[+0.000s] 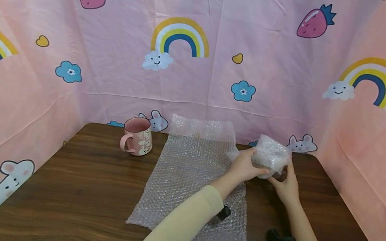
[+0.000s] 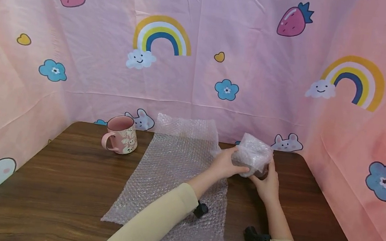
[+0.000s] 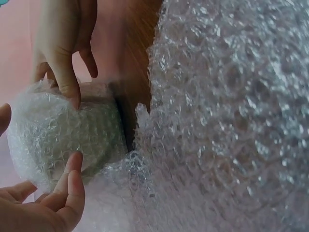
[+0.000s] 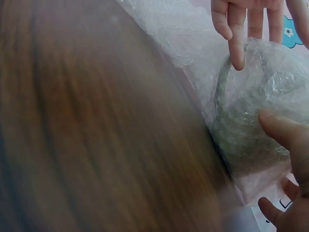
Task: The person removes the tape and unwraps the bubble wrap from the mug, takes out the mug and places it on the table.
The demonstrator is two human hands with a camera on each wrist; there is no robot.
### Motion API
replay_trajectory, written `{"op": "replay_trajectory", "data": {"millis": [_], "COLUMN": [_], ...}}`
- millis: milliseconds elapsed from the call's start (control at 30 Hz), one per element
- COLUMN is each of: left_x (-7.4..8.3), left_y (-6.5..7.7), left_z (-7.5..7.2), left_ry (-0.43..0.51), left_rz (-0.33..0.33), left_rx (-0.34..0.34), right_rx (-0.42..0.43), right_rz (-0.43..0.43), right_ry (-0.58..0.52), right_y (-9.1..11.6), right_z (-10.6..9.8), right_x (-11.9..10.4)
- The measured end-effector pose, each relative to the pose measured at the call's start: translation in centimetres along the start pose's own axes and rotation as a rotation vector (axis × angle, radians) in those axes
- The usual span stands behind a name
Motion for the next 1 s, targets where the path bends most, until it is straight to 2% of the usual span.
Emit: {"op": "replay_trajectory", "data": {"millis": [267, 567, 767, 900, 1000], "left_x": [0.3, 0.9, 1.2, 1.7, 2.1], "left_y": [0.0, 0.1, 0.1, 0.2, 0.4], "left_z": [0.3, 0.2, -0.2, -0.4, -0.6], "left_ry": [0.023, -0.019, -0.075, -0.144, -0.151], "left_rz": [0.024, 0.079, 0.123, 0.103, 0.085], "left_rx": [-0.003, 0.006, 0.05, 0.082, 0.103], "right_rx": [0.055, 0.138, 0.192, 0.214, 0.225], "right_rz": [0.01, -0.028, -0.016, 0.001, 0.015], "right_ry": [0.012, -0.005, 0.015, 0.043, 0.054], "right_y": [-0.1, 0.1, 0.2, 0.3, 0.4], "right_z": [-0.5, -1.0, -1.7, -2.3, -2.7], "right_x": [-0.1, -0.7, -1.4, -2.0, -2.7]}}
Point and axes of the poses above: each hand's wrist, its own y-axis away from the middle knuckle, its own z-axis out of the palm, x = y × z, the point moved 2 cm from there along -y, towards the middle knuckle, and after that the axes turned 15 degrees about -x, right-handed, at the moved point
